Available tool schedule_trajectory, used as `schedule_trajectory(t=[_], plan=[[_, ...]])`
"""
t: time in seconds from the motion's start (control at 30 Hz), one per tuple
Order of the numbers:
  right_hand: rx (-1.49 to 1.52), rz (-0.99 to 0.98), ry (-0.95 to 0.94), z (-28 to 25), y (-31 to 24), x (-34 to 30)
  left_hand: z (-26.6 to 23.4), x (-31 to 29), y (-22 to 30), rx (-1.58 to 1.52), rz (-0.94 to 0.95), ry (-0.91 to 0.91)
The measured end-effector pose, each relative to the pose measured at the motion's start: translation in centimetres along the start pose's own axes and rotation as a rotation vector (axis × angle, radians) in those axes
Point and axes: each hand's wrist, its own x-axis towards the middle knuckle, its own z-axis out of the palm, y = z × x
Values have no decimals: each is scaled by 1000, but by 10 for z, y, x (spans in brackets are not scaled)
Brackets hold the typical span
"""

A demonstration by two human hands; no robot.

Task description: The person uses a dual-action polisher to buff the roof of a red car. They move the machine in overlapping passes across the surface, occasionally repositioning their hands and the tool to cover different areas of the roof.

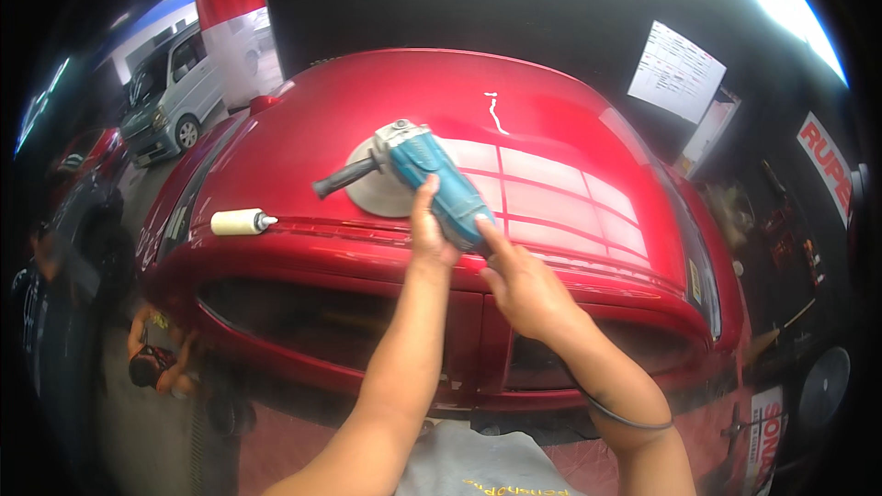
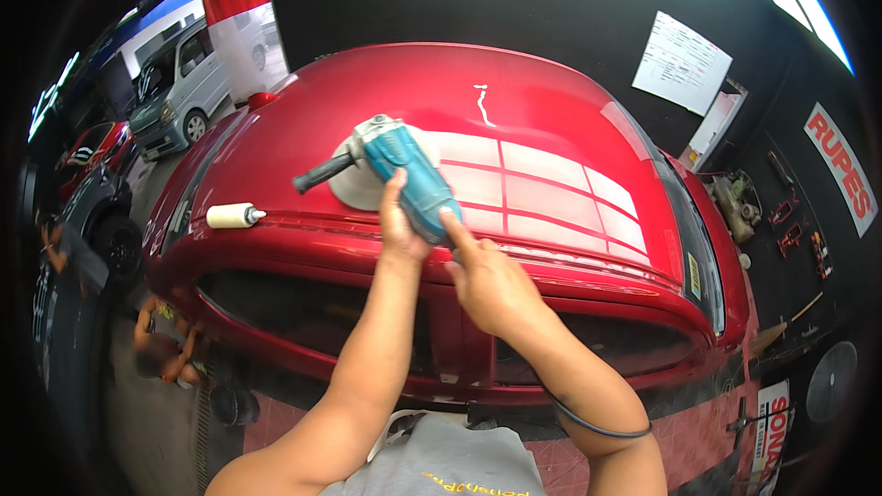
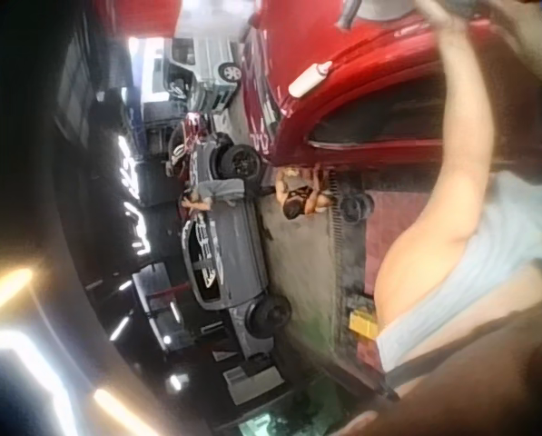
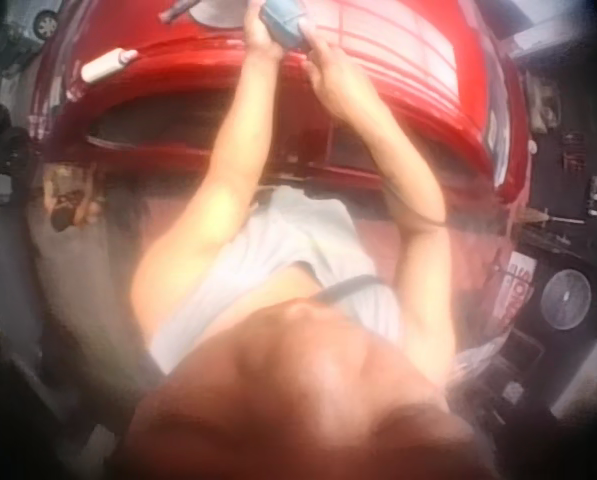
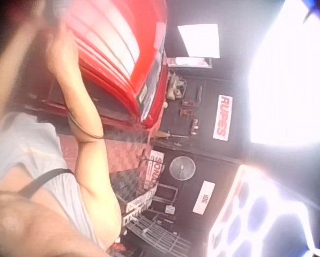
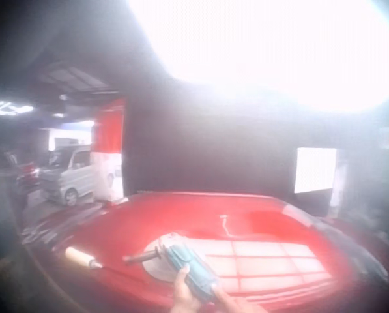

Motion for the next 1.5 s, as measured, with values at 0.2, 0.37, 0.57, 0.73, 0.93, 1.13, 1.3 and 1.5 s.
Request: schedule_trajectory(t=[0.2, 0.37, 0.57, 0.73, 0.93, 1.13, 1.3, 1.5], plan=[[216, -12, -112, 6, 0, 19, -5, -11, 30, -17, 3, -26], [929, 252, -396, -14, 30, -15, 4, -35, -9, -18, -112, -58], [1054, 429, -166, -22, 47, -96, 32, -69, -77, 5, -298, -84], [1040, 522, 41, -22, 39, -129, 45, -70, -117, -28, -496, -165], [1062, 593, 161, -24, 41, -143, 60, -66, -144, -45, -599, -187], [933, 510, 33, -10, 29, -117, 41, -67, -104, -59, -500, -145], [854, 419, -96, 6, 13, -98, 17, -78, -62, -30, -375, -117], [688, 324, -241, 27, -3, -59, -11, -80, -8, -1, -189, -78]])
